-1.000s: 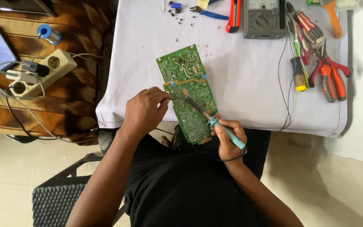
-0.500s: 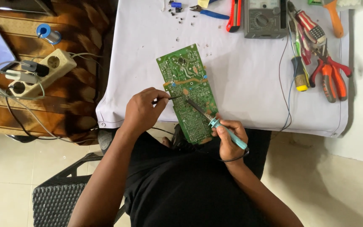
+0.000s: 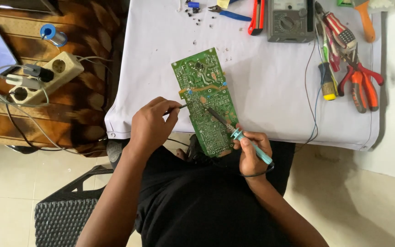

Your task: A person is soldering components onto a printed circuit board at a repair bench.

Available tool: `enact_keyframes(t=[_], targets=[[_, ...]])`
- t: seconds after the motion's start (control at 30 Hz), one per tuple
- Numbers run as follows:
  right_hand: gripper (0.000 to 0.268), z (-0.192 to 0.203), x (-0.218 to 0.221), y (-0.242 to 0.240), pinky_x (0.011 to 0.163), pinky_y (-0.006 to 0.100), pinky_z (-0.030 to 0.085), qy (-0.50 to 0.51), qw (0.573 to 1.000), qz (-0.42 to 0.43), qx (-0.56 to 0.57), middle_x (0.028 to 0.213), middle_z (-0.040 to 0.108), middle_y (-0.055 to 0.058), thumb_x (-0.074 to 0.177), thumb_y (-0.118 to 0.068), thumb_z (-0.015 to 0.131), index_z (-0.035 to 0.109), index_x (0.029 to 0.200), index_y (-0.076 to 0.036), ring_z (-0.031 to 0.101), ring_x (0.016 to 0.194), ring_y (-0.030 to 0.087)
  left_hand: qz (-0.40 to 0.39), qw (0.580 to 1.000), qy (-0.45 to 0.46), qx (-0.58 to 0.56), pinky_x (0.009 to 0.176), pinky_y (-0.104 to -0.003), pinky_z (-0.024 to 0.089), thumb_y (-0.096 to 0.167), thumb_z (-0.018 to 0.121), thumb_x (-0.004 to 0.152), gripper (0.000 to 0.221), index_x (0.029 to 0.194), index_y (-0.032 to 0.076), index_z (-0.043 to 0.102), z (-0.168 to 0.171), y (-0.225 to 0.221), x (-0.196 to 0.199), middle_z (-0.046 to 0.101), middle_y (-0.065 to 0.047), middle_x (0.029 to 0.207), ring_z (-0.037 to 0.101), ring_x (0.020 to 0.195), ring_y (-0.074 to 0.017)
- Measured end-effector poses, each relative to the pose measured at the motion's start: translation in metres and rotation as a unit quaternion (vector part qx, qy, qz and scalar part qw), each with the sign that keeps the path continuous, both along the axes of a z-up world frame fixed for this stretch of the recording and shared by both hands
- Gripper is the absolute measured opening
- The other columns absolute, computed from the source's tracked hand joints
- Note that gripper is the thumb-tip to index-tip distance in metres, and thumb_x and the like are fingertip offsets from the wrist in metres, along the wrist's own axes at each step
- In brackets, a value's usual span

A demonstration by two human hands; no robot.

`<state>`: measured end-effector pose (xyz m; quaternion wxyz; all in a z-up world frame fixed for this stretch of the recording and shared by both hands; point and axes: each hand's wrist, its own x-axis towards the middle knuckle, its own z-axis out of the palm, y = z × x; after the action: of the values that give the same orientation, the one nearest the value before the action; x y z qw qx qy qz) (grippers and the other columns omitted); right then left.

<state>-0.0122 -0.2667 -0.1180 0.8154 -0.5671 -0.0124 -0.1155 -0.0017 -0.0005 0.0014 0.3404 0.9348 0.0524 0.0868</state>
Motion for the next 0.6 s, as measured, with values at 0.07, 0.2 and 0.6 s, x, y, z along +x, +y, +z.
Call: enact_keyframes(t=[0.07,0.2,0.6], targets=[[0.018,0.001,-0.001,0.001,0.057,0.030,0.061,0.005,1.000,0.000,0.008,0.085,0.073,0.026,0.091,-0.004,0.073,0.064,0.101,0.007,0.073,0.068,0.023,-0.004,1.000,-0.012,0.019,0.066,-0.034,0.061,0.012,0.072,0.093,0.009,0.099,0.015,0.079,0.007,-0.004,-0.005,0.075,-0.001,0.088,0.076,0.082,-0.0219],[0.017,0.004,-0.001,0.003,0.056,0.030,0.059,0.013,0.999,0.000,0.029,0.087,0.073,0.025,0.092,-0.005,0.072,0.062,0.099,0.005,0.072,0.067,0.023,-0.007,0.999,-0.028,0.041,0.065,-0.032,0.061,0.012,0.072,0.094,0.010,0.101,0.016,0.078,0.015,-0.010,-0.014,0.074,0.000,0.089,0.076,0.082,-0.0210],[0.022,0.000,0.003,-0.003,0.056,0.033,0.061,0.005,1.000,-0.003,-0.014,0.083,0.069,0.026,0.095,-0.009,0.069,0.059,0.104,0.009,0.073,0.067,0.026,-0.011,0.982,-0.099,0.158,0.055,-0.029,0.058,0.016,0.066,0.095,0.014,0.103,0.019,0.076,-0.018,-0.030,-0.019,0.067,0.000,0.089,0.071,0.067,-0.0189]])
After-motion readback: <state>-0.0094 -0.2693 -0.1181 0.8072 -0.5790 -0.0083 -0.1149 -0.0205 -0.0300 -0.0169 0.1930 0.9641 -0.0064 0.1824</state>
